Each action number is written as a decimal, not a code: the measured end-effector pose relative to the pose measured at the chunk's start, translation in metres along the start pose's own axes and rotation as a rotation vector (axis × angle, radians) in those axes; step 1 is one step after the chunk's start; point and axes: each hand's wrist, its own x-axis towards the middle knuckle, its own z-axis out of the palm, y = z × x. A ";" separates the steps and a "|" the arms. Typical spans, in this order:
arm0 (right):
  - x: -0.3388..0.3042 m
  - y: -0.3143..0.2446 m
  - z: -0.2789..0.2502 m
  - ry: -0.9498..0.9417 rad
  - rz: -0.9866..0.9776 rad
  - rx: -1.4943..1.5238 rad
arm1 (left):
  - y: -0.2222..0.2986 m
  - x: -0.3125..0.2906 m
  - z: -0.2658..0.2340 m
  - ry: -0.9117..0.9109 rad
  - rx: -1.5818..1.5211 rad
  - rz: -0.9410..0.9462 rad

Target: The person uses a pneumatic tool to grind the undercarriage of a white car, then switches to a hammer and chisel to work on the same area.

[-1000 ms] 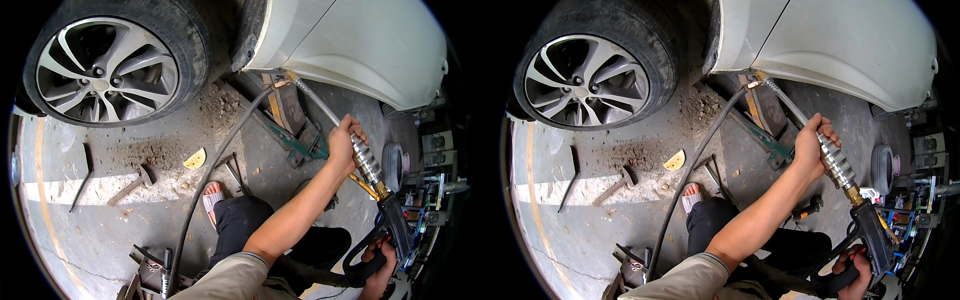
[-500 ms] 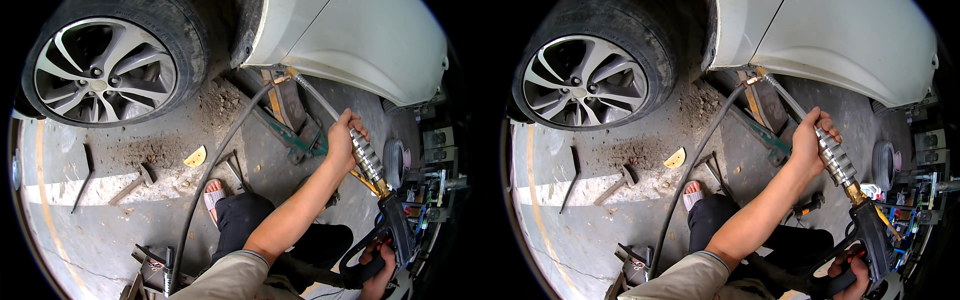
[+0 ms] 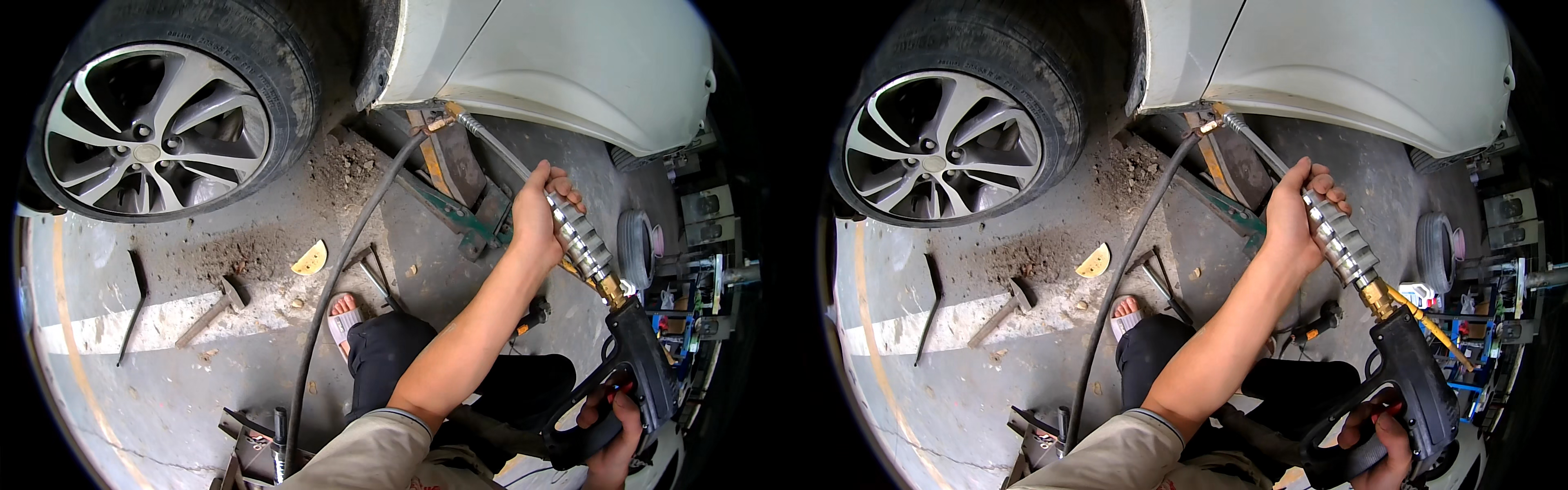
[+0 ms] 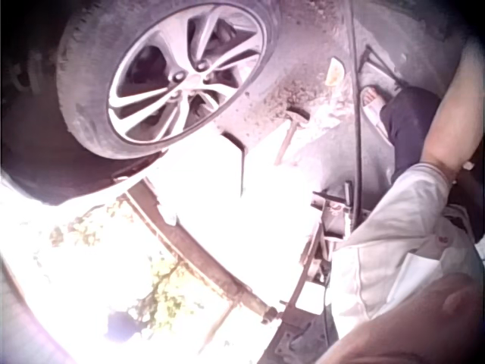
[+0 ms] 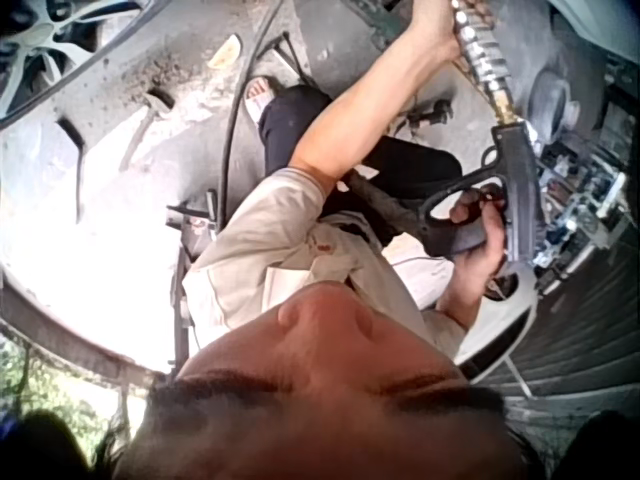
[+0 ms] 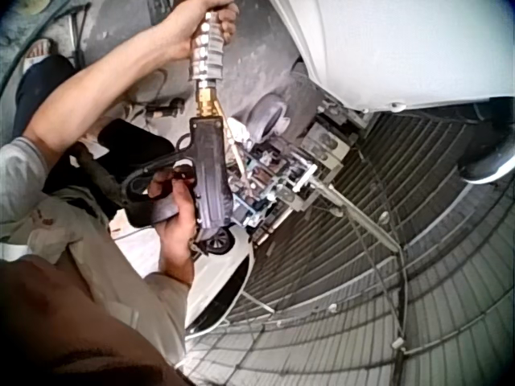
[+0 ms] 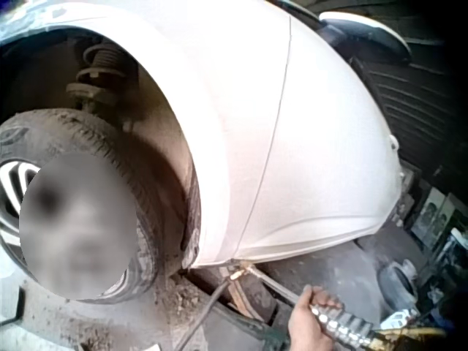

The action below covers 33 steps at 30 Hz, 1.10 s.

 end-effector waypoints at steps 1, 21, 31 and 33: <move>0.000 0.001 0.001 0.004 -0.012 -0.007 | 0.001 0.000 0.000 -0.006 -0.001 0.000; 0.004 0.006 -0.011 -0.063 0.014 0.030 | -0.002 0.001 0.000 0.026 0.018 -0.004; 0.005 0.006 -0.014 -0.070 0.020 0.046 | -0.004 0.000 -0.001 0.034 0.038 -0.010; 0.005 0.006 -0.011 -0.042 0.014 0.063 | -0.004 0.001 -0.001 0.044 0.054 -0.003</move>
